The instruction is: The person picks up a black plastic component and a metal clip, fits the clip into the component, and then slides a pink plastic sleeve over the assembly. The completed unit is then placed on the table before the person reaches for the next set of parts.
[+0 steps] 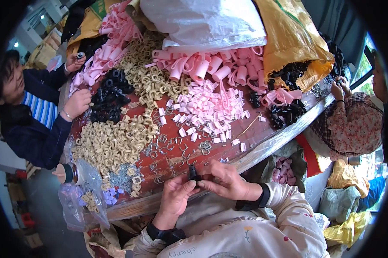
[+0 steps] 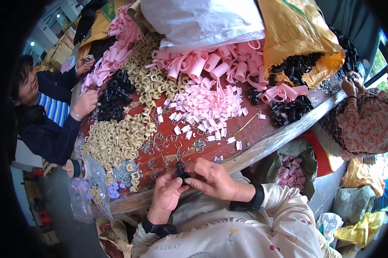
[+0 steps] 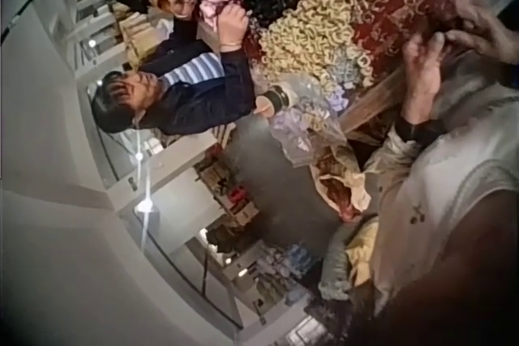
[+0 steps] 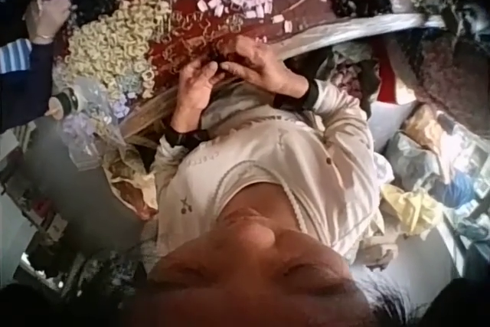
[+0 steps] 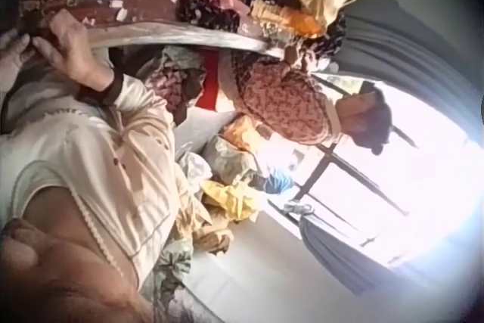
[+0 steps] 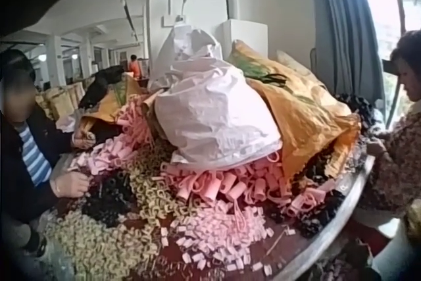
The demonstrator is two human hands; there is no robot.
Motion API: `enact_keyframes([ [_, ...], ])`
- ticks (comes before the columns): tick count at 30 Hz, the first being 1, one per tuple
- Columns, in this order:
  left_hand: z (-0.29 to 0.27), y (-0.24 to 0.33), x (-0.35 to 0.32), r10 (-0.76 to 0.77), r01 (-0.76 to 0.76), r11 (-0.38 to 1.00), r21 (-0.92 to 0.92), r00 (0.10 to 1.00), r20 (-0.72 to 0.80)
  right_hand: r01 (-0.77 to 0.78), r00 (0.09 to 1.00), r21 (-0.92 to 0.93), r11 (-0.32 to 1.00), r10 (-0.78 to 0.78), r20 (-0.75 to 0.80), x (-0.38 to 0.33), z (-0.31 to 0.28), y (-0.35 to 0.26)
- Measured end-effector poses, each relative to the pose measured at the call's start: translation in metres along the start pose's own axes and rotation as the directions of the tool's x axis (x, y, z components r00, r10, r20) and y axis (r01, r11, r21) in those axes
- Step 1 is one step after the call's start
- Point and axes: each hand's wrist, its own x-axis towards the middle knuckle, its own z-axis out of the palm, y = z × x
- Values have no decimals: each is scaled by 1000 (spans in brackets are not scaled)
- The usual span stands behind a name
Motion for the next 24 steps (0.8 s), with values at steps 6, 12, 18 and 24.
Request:
enact_keyframes([
  [6,-4,1,-2,10,-10,1000,-13,1000,18,30,999,-47,998,-31,-12,3,1,-5],
  [12,-6,0,-2,-8,9,1000,-15,1000,30,204,975,-200,958,-180,130,9,-3,0],
  [18,-6,2,-2,-44,44,999,10,999,25,183,977,-223,957,-152,149,8,-1,3],
  [24,-7,1,-3,-31,31,999,44,1000,-2,78,994,-106,991,-69,89,7,2,5],
])
